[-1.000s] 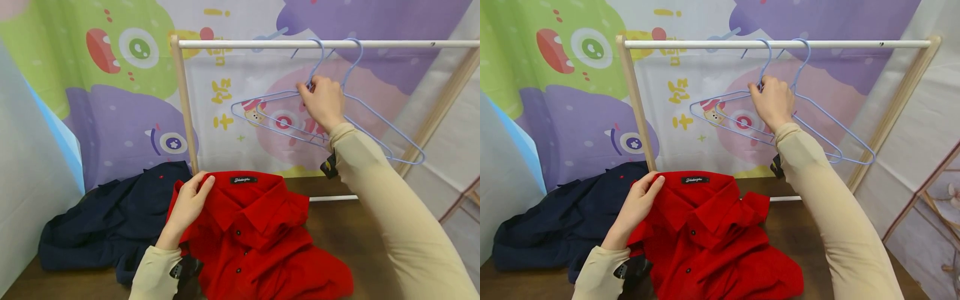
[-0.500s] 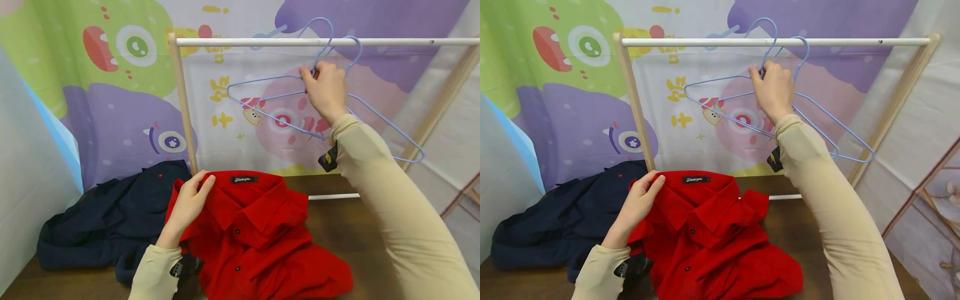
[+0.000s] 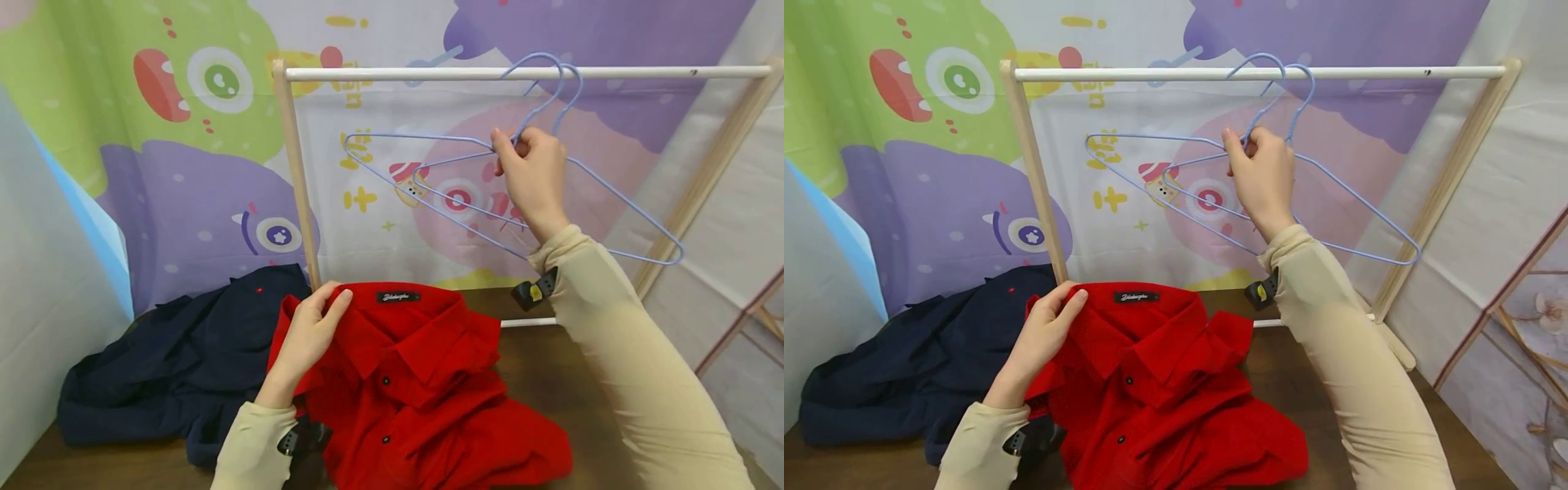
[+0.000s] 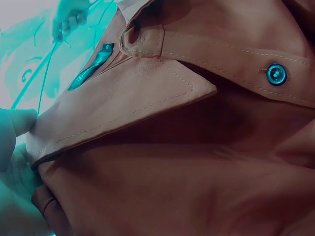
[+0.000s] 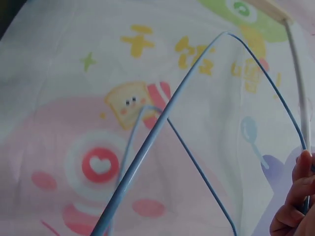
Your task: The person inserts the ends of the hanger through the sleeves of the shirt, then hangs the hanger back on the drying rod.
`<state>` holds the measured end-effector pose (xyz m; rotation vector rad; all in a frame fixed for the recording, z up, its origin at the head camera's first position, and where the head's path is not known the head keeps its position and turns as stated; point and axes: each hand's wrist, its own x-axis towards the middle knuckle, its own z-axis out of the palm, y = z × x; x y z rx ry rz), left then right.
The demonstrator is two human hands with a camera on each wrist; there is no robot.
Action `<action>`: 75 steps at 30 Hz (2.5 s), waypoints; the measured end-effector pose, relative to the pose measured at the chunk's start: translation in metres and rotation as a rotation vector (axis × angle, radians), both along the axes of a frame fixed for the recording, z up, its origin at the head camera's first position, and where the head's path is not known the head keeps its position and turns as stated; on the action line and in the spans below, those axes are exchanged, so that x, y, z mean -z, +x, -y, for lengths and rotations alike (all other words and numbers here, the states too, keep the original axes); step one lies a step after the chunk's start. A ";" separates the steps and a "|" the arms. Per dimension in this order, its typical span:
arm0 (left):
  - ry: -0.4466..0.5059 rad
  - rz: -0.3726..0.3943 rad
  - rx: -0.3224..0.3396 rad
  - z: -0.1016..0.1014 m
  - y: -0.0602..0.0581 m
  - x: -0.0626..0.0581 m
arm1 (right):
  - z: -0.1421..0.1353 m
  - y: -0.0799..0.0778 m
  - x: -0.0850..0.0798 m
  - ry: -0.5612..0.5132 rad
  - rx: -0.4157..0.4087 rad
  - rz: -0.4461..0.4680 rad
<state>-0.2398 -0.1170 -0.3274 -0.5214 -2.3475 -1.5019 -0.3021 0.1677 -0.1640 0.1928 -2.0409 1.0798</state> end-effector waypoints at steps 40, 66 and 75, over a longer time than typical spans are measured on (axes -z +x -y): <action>0.020 0.033 0.047 -0.007 0.010 -0.008 | 0.042 0.046 0.027 -1.251 -0.911 -0.086; 0.149 -0.185 0.000 0.010 0.035 -0.035 | 0.079 0.058 0.079 -0.699 -0.986 -0.056; 0.185 -0.198 -0.025 0.016 0.038 -0.038 | 0.077 0.057 0.084 -0.541 -0.954 -0.050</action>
